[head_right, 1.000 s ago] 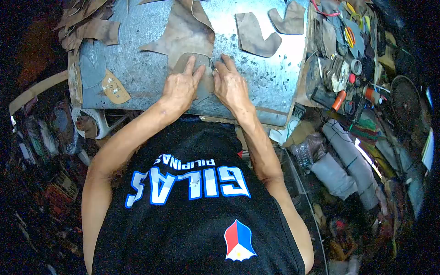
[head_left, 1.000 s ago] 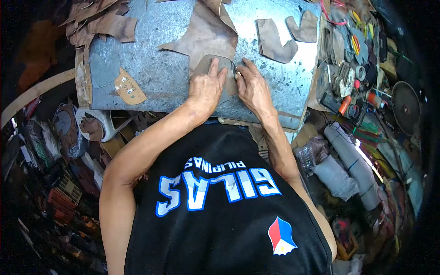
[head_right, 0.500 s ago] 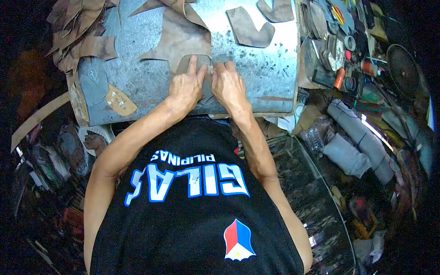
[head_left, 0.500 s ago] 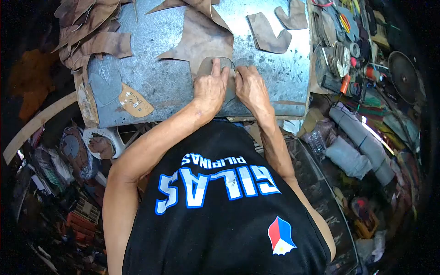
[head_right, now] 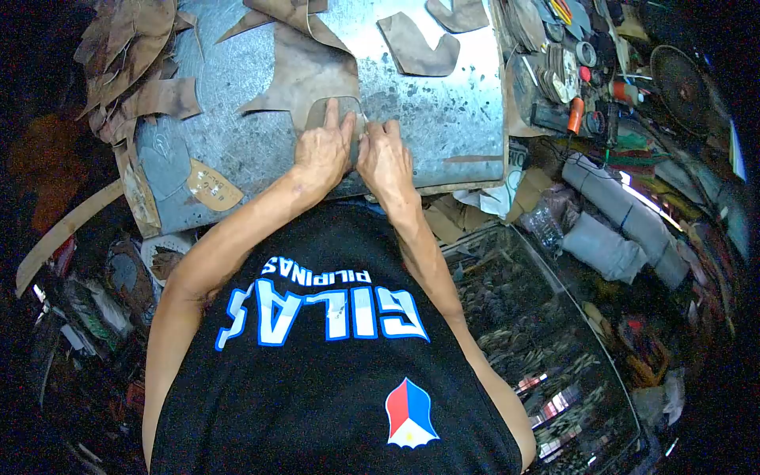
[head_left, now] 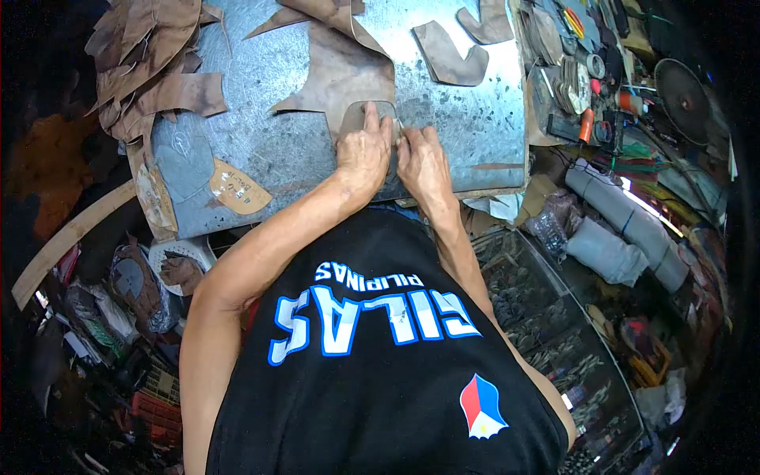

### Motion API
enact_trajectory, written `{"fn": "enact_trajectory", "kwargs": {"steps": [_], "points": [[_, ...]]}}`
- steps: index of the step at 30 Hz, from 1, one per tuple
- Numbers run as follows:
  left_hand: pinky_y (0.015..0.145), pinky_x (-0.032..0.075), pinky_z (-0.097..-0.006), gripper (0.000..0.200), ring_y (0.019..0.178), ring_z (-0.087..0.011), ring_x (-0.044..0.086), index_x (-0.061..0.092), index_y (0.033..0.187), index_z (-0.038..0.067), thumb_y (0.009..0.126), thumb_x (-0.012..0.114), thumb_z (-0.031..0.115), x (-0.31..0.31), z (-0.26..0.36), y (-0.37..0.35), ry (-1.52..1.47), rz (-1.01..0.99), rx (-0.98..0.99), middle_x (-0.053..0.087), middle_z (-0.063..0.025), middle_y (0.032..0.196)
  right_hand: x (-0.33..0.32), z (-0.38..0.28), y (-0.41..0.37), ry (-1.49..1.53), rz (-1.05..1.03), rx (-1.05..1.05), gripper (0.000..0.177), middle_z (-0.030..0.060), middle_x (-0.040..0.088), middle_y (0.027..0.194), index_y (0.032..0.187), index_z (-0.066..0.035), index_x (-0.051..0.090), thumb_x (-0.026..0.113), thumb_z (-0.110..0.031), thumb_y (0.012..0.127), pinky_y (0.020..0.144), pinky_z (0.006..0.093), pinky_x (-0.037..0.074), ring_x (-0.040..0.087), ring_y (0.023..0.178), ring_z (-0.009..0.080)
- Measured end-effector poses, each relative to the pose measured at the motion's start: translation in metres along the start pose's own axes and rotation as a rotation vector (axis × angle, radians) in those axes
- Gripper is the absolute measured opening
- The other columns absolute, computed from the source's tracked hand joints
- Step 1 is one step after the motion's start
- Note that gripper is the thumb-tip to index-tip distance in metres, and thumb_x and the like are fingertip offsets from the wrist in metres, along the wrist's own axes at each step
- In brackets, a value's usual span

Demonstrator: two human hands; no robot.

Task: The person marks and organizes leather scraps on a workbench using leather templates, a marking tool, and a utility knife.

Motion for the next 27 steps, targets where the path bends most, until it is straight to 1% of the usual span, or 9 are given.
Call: {"fn": "enact_trajectory", "kwargs": {"steps": [5,8,10,13,15,17,20,24,27], "points": [[0.047,0.056,-0.0361,0.047,0.062,-0.0244,0.070,0.055,0.129,0.010,0.082,0.060,0.014,0.002,-0.002,0.005,-0.062,0.028,-0.021,0.040,-0.0240,0.145,-0.023,0.028,0.019,0.091,0.058,-0.134,0.022,0.0270,0.059,0.096,0.105,0.003,0.061,0.056,-0.013,0.091,0.075,0.0508,0.049,0.060,0.086,0.0470],[0.047,0.056,-0.0349,0.053,0.063,-0.0252,0.070,0.054,0.132,0.012,0.080,0.061,0.011,0.003,0.000,0.000,-0.023,-0.035,-0.041,0.038,-0.0225,0.147,-0.080,0.067,0.064,0.199,0.293,-0.005,0.025,0.0282,0.061,0.100,0.107,0.004,0.061,0.058,-0.014,0.090,0.080,0.0479,0.047,0.058,0.092,0.0453],[0.064,0.059,-0.0361,0.097,0.076,-0.0314,0.070,0.038,0.143,0.009,0.064,0.086,0.038,0.004,-0.001,0.000,-0.016,-0.249,-0.047,0.026,-0.0269,0.152,-0.116,0.081,0.108,-0.142,0.547,-0.157,0.033,0.0284,0.060,0.103,0.109,0.007,0.059,0.062,-0.018,0.088,0.084,0.0479,0.046,0.057,0.097,0.0449],[0.066,0.059,-0.0368,0.095,0.080,-0.0321,0.070,0.039,0.143,0.010,0.064,0.086,0.036,0.000,0.000,-0.001,-0.049,-0.268,-0.069,0.027,-0.0260,0.151,-0.141,0.094,0.167,-0.210,0.497,-0.094,0.047,0.0274,0.058,0.111,0.117,0.002,0.057,0.071,-0.027,0.083,0.085,0.0488,0.048,0.057,0.102,0.0443],[0.067,0.059,-0.0370,0.094,0.081,-0.0321,0.070,0.039,0.143,0.010,0.065,0.086,0.034,0.000,-0.002,-0.002,-0.051,-0.261,-0.087,0.028,-0.0256,0.151,-0.123,0.095,0.199,-0.372,0.251,-0.152,0.052,0.0263,0.056,0.119,0.121,-0.002,0.056,0.072,-0.033,0.082,0.084,0.0502,0.050,0.058,0.104,0.0450],[0.068,0.059,-0.0373,0.093,0.083,-0.0322,0.070,0.039,0.143,0.010,0.065,0.085,0.032,0.001,-0.001,-0.002,-0.057,-0.253,-0.104,0.028,-0.0252,0.151,-0.113,0.100,0.212,-0.355,0.225,-0.271,0.052,0.0258,0.059,0.117,0.116,-0.002,0.059,0.072,-0.038,0.081,0.082,0.0513,0.051,0.060,0.102,0.0457],[0.072,0.059,-0.0386,0.091,0.085,-0.0324,0.069,0.041,0.141,0.010,0.065,0.086,0.028,0.003,-0.002,-0.005,-0.087,-0.276,-0.121,0.030,-0.0251,0.150,-0.101,0.101,0.223,-0.387,0.132,-0.249,0.045,0.0270,0.065,0.105,0.103,-0.001,0.066,0.070,-0.039,0.080,0.079,0.0516,0.052,0.063,0.093,0.0458],[0.076,0.057,-0.0393,0.090,0.085,-0.0324,0.069,0.043,0.140,0.010,0.063,0.087,0.025,0.000,-0.002,-0.004,-0.117,-0.231,-0.121,0.030,-0.0256,0.149,-0.111,0.114,0.234,-0.306,0.133,-0.178,0.046,0.0303,0.066,0.086,0.100,0.001,0.068,0.068,-0.040,0.080,0.078,0.0498,0.051,0.066,0.085,0.0451],[0.076,0.057,-0.0388,0.090,0.085,-0.0323,0.069,0.043,0.140,0.010,0.062,0.087,0.024,0.001,-0.003,-0.004,-0.126,-0.221,-0.130,0.031,-0.0261,0.149,-0.121,0.134,0.245,-0.226,0.044,-0.086,0.049,0.0311,0.065,0.084,0.101,0.003,0.067,0.068,-0.041,0.080,0.075,0.0496,0.051,0.066,0.084,0.0450]]}}
Point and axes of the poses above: each hand's wrist, its own y-axis towards the middle knuckle, its own x-axis out of the palm, z = x × y, the point moved 9 cm from there along y, towards the middle knuckle
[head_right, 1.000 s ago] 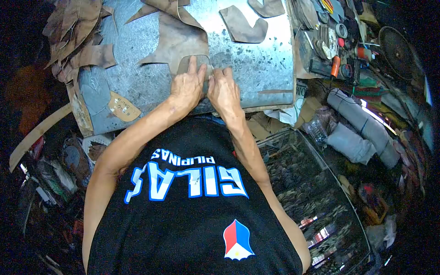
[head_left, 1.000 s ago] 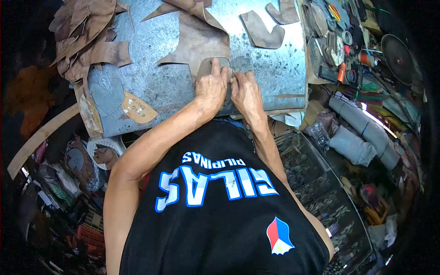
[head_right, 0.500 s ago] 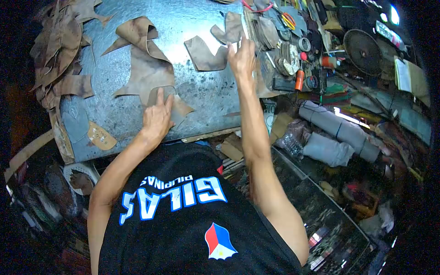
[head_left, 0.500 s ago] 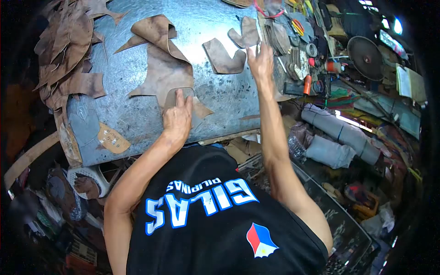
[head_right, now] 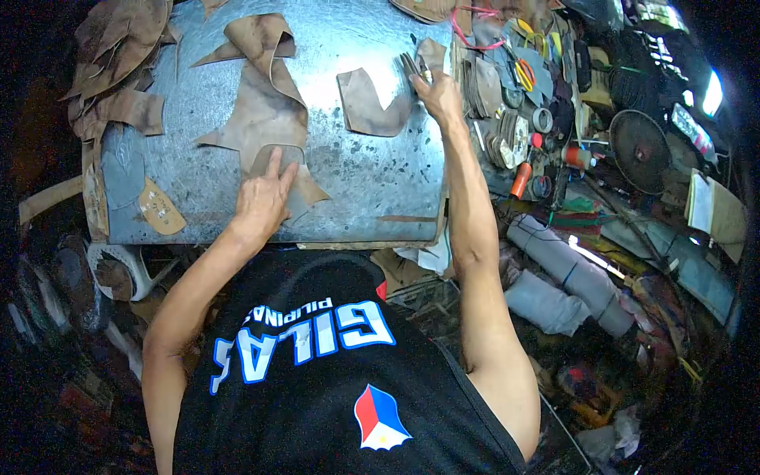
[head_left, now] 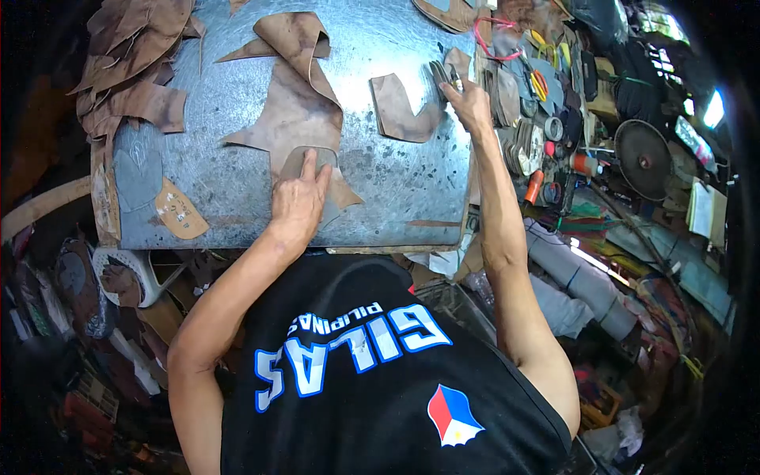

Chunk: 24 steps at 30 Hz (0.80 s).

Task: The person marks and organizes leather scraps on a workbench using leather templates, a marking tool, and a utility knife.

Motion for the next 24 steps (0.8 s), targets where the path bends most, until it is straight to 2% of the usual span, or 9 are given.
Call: {"fn": "enact_trajectory", "kwargs": {"steps": [1,10,12,15,17,18,20,21,24], "points": [[0.076,0.057,-0.0385,0.091,0.085,-0.0322,0.069,0.043,0.140,0.010,0.062,0.087,0.024,0.000,0.001,0.000,0.004,0.004,0.002,0.030,-0.0264,0.150,0.002,0.003,0.004,0.006,0.018,-0.049,0.048,0.0120,0.059,0.058,0.092,0.002,0.066,0.070,-0.044,0.082,0.045,0.0370,0.047,0.059,0.048,0.0205],[0.078,0.057,-0.0391,0.094,0.085,-0.0320,0.069,0.041,0.140,0.008,0.061,0.088,0.027,-0.003,-0.004,-0.004,-0.016,0.076,0.035,0.033,-0.0240,0.149,-0.002,-0.006,-0.020,0.287,-0.184,0.164,0.048,0.0000,0.049,0.053,0.087,-0.002,0.065,0.072,-0.049,0.080,0.036,0.0290,0.037,0.048,0.041,0.0116],[0.079,0.056,-0.0399,0.089,0.088,-0.0330,0.068,0.043,0.135,0.006,0.061,0.087,0.027,-0.007,-0.004,-0.011,-0.027,0.087,0.040,0.035,-0.0229,0.148,-0.008,-0.007,-0.031,0.312,-0.193,0.233,0.046,0.0005,0.049,0.054,0.106,-0.001,0.062,0.063,-0.044,0.089,0.035,0.0285,0.036,0.048,0.041,0.0112],[0.082,0.055,-0.0418,0.078,0.095,-0.0359,0.065,0.047,0.124,0.002,0.062,0.087,0.029,-0.016,-0.011,-0.018,-0.067,0.187,0.084,0.037,-0.0213,0.146,-0.021,-0.028,-0.073,0.397,-0.081,0.164,0.055,0.0035,0.053,0.058,0.135,0.000,0.048,0.058,-0.033,0.093,0.036,0.0282,0.037,0.048,0.043,0.0111],[0.083,0.055,-0.0429,0.071,0.099,-0.0379,0.063,0.050,0.116,0.000,0.063,0.086,0.030,-0.018,-0.009,-0.024,-0.096,0.233,0.118,0.039,-0.0207,0.145,0.012,-0.034,-0.109,0.116,-0.208,-0.010,0.052,0.0266,0.067,0.102,0.135,0.001,0.049,0.060,-0.026,0.092,0.078,0.0387,0.053,0.068,0.094,0.0337],[0.086,0.054,-0.0438,0.065,0.103,-0.0392,0.060,0.051,0.111,0.000,0.065,0.085,0.031,-0.019,-0.011,-0.028,-0.126,0.240,0.094,0.039,-0.0206,0.145,0.016,-0.073,-0.144,0.329,-0.299,0.009,0.048,0.0285,0.058,0.124,0.133,0.000,0.051,0.062,-0.021,0.091,0.096,0.0396,0.045,0.057,0.118,0.0378],[0.088,0.052,-0.0447,0.059,0.107,-0.0405,0.058,0.053,0.106,0.000,0.066,0.084,0.031,-0.017,-0.013,-0.034,-0.151,0.235,0.064,0.039,-0.0205,0.145,0.039,-0.124,-0.192,0.442,-0.397,-0.143,0.042,0.0239,0.061,0.123,0.129,-0.001,0.056,0.065,-0.014,0.090,0.096,0.0399,0.047,0.059,0.116,0.0357],[0.089,0.052,-0.0449,0.056,0.108,-0.0405,0.057,0.054,0.105,0.000,0.068,0.083,0.030,-0.015,-0.012,-0.037,-0.143,0.245,0.038,0.039,-0.0208,0.145,0.038,-0.148,-0.212,0.309,-0.148,-0.457,0.040,0.0161,0.068,0.104,0.128,-0.003,0.058,0.066,-0.011,0.089,0.074,0.0356,0.051,0.066,0.081,0.0258],[0.088,0.052,-0.0435,0.051,0.109,-0.0382,0.056,0.056,0.104,0.000,0.070,0.081,0.029,-0.008,-0.010,-0.042,-0.139,0.266,0.001,0.041,-0.0209,0.143,0.061,-0.176,-0.230,0.425,-0.213,-0.347,0.033,0.0214,0.066,0.101,0.118,0.000,0.063,0.066,-0.008,0.087,0.079,0.0389,0.051,0.065,0.089,0.0370]]}}
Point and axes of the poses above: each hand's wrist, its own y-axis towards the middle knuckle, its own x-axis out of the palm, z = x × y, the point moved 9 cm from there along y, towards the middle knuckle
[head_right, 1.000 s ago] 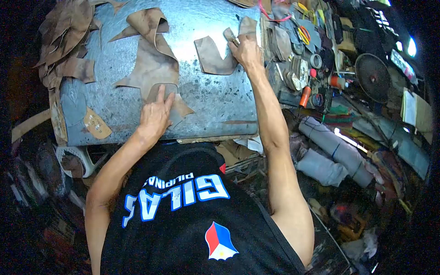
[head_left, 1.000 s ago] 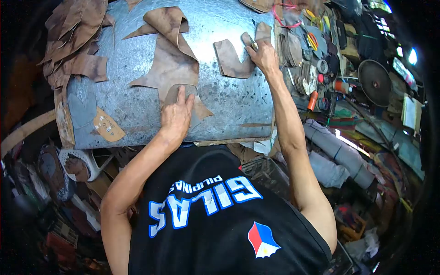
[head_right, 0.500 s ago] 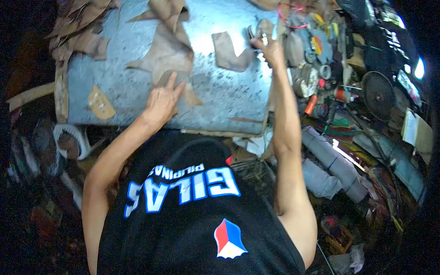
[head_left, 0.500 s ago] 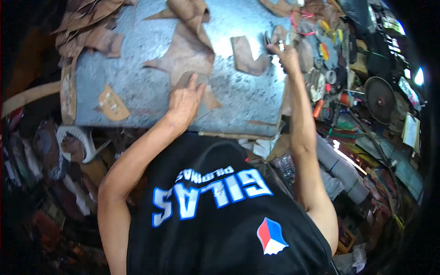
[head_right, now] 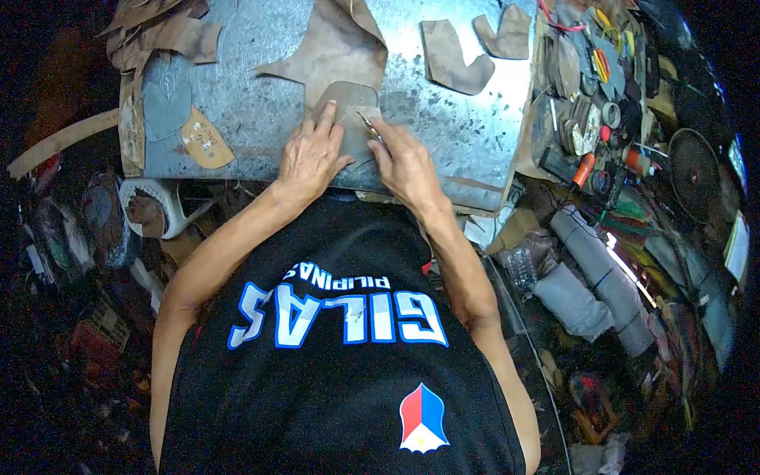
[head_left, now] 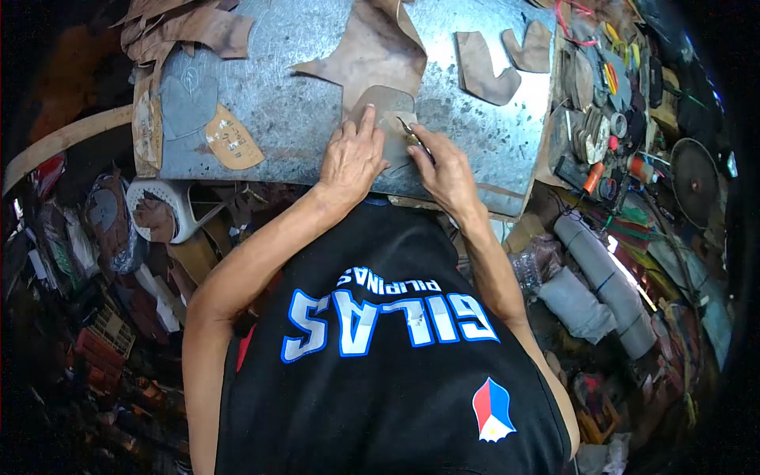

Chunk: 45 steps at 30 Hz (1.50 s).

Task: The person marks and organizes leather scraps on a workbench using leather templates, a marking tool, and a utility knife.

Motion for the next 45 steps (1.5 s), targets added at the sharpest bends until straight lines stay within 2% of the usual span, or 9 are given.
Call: {"fn": "enact_trajectory", "kwargs": {"steps": [6,13,15,24,27,36,43,45], "points": [[0.086,0.051,-0.0410,0.053,0.102,-0.0345,0.058,0.057,0.106,-0.001,0.068,0.082,0.027,-0.004,0.004,-0.001,0.047,0.052,0.009,0.046,-0.0224,0.139,0.016,-0.005,0.008,-0.057,0.001,0.034,0.027,0.0199,0.065,0.093,0.112,0.001,0.065,0.064,-0.006,0.087,0.071,0.0406,0.051,0.064,0.083,0.0378],[0.085,0.052,-0.0405,0.052,0.102,-0.0335,0.058,0.058,0.106,-0.001,0.068,0.081,0.028,-0.002,0.004,-0.002,0.061,0.081,0.010,0.047,-0.0233,0.138,0.022,-0.007,0.010,-0.106,0.047,0.036,0.026,0.0204,0.065,0.092,0.112,0.001,0.065,0.062,-0.005,0.087,0.073,0.0407,0.052,0.065,0.083,0.0382],[0.085,0.052,-0.0406,0.052,0.102,-0.0334,0.058,0.058,0.106,-0.001,0.068,0.081,0.027,-0.001,0.004,-0.001,0.053,0.074,0.007,0.047,-0.0234,0.138,0.023,-0.005,0.010,-0.100,0.037,0.048,0.025,0.0215,0.065,0.100,0.112,-0.001,0.065,0.059,-0.007,0.089,0.074,0.0438,0.053,0.065,0.087,0.0410],[0.087,0.051,-0.0406,0.052,0.102,-0.0331,0.058,0.059,0.105,0.000,0.068,0.081,0.028,0.006,0.004,-0.002,0.118,0.101,0.014,0.047,-0.0232,0.138,0.029,-0.010,0.013,-0.116,-0.019,0.049,0.026,0.0243,0.062,0.099,0.114,0.000,0.062,0.056,-0.007,0.090,0.074,0.0491,0.051,0.062,0.087,0.0450],[0.087,0.051,-0.0408,0.053,0.103,-0.0331,0.058,0.059,0.106,0.000,0.068,0.081,0.028,0.004,0.004,0.001,0.139,0.107,0.011,0.047,-0.0231,0.138,0.028,-0.011,0.011,-0.135,-0.034,0.082,0.025,0.0239,0.062,0.095,0.112,0.001,0.063,0.058,-0.008,0.089,0.079,0.0461,0.049,0.060,0.089,0.0431],[0.087,0.051,-0.0410,0.052,0.103,-0.0331,0.058,0.059,0.105,0.000,0.068,0.081,0.030,0.002,0.005,0.002,0.112,0.068,-0.015,0.048,-0.0209,0.137,0.018,-0.001,-0.004,-0.162,-0.158,0.110,0.025,0.0232,0.062,0.095,0.113,-0.003,0.064,0.058,-0.009,0.090,0.075,0.0461,0.049,0.061,0.086,0.0431],[0.085,0.051,-0.0410,0.051,0.104,-0.0340,0.058,0.059,0.105,0.000,0.069,0.081,0.029,-0.003,0.007,0.003,0.085,0.041,0.000,0.048,-0.0208,0.137,0.014,0.006,-0.033,-0.129,-0.095,0.154,0.025,0.0237,0.062,0.093,0.113,0.000,0.063,0.060,-0.009,0.089,0.076,0.0466,0.048,0.061,0.086,0.0440],[0.085,0.051,-0.0411,0.052,0.104,-0.0341,0.058,0.059,0.106,0.000,0.069,0.081,0.030,-0.004,0.007,0.004,0.090,0.028,0.007,0.048,-0.0208,0.137,0.013,0.007,-0.040,-0.132,-0.066,0.122,0.025,0.0258,0.062,0.095,0.112,0.000,0.062,0.057,-0.010,0.090,0.073,0.0502,0.051,0.062,0.084,0.0459]]}}
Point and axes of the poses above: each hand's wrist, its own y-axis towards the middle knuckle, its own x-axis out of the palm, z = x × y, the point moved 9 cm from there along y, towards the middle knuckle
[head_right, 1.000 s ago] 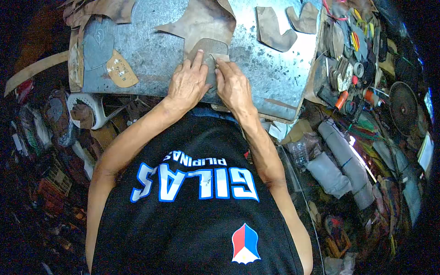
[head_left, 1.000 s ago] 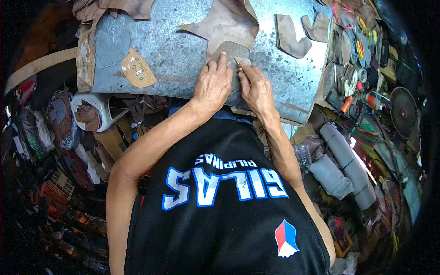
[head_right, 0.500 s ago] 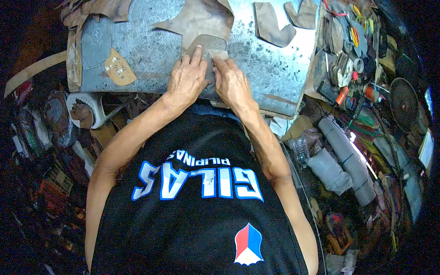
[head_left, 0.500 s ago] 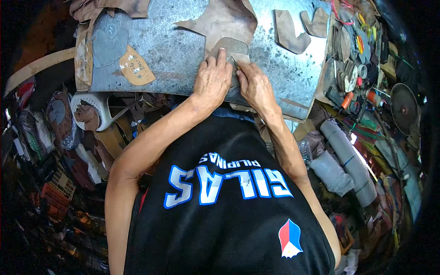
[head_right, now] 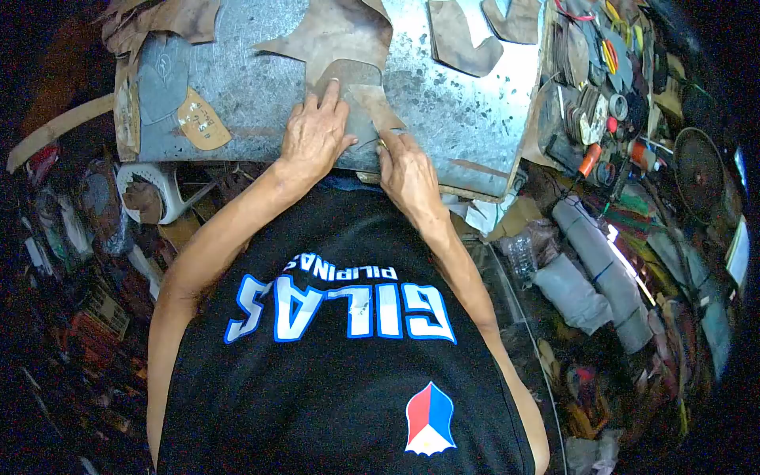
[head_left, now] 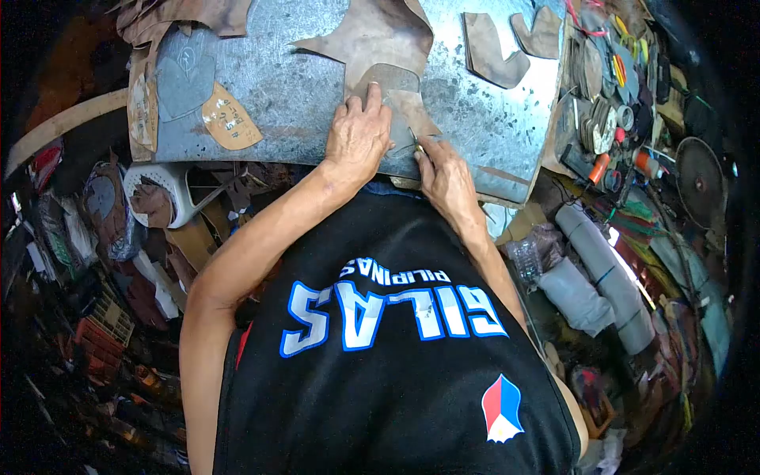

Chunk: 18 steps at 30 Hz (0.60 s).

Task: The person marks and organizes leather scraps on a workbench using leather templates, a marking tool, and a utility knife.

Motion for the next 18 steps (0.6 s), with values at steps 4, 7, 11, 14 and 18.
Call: {"fn": "enact_trajectory", "kwargs": {"steps": [4,7,11,14,18], "points": [[0.085,0.051,-0.0413,0.053,0.102,-0.0340,0.058,0.059,0.108,-0.001,0.071,0.080,0.031,0.001,0.001,0.001,-0.008,-0.037,0.004,0.047,-0.0209,0.137,0.002,0.004,-0.015,0.009,-0.020,0.120,0.024,0.0260,0.062,0.094,0.111,0.001,0.062,0.057,-0.011,0.091,0.073,0.0506,0.050,0.062,0.084,0.0461],[0.085,0.051,-0.0414,0.053,0.101,-0.0337,0.058,0.058,0.108,-0.002,0.072,0.079,0.031,0.002,0.001,0.001,-0.001,-0.058,0.012,0.046,-0.0208,0.137,0.003,0.004,-0.026,0.001,0.021,0.122,0.023,0.0257,0.062,0.093,0.110,0.001,0.062,0.057,-0.011,0.091,0.073,0.0501,0.049,0.062,0.083,0.0461],[0.085,0.051,-0.0417,0.053,0.101,-0.0333,0.058,0.059,0.108,-0.002,0.072,0.079,0.032,0.003,0.001,0.001,0.007,-0.064,0.021,0.046,-0.0204,0.136,0.004,0.006,-0.043,0.002,0.006,0.214,0.024,0.0247,0.062,0.091,0.110,0.001,0.062,0.058,-0.010,0.090,0.075,0.0472,0.048,0.061,0.085,0.0437],[0.085,0.051,-0.0420,0.053,0.101,-0.0337,0.058,0.059,0.107,-0.003,0.072,0.079,0.032,0.002,0.001,0.001,0.015,-0.059,0.026,0.046,-0.0207,0.136,0.000,0.010,-0.045,0.055,0.013,0.239,0.025,0.0252,0.062,0.093,0.111,0.002,0.063,0.059,-0.011,0.090,0.079,0.0458,0.048,0.061,0.087,0.0430],[0.085,0.052,-0.0422,0.051,0.102,-0.0346,0.057,0.060,0.106,-0.002,0.072,0.078,0.031,0.004,0.001,-0.002,0.015,-0.015,-0.020,0.044,-0.0210,0.139,-0.028,0.018,-0.014,0.063,0.055,0.134,0.024,0.0232,0.063,0.098,0.112,-0.001,0.063,0.059,-0.011,0.090,0.082,0.0452,0.049,0.061,0.092,0.0427]]}}
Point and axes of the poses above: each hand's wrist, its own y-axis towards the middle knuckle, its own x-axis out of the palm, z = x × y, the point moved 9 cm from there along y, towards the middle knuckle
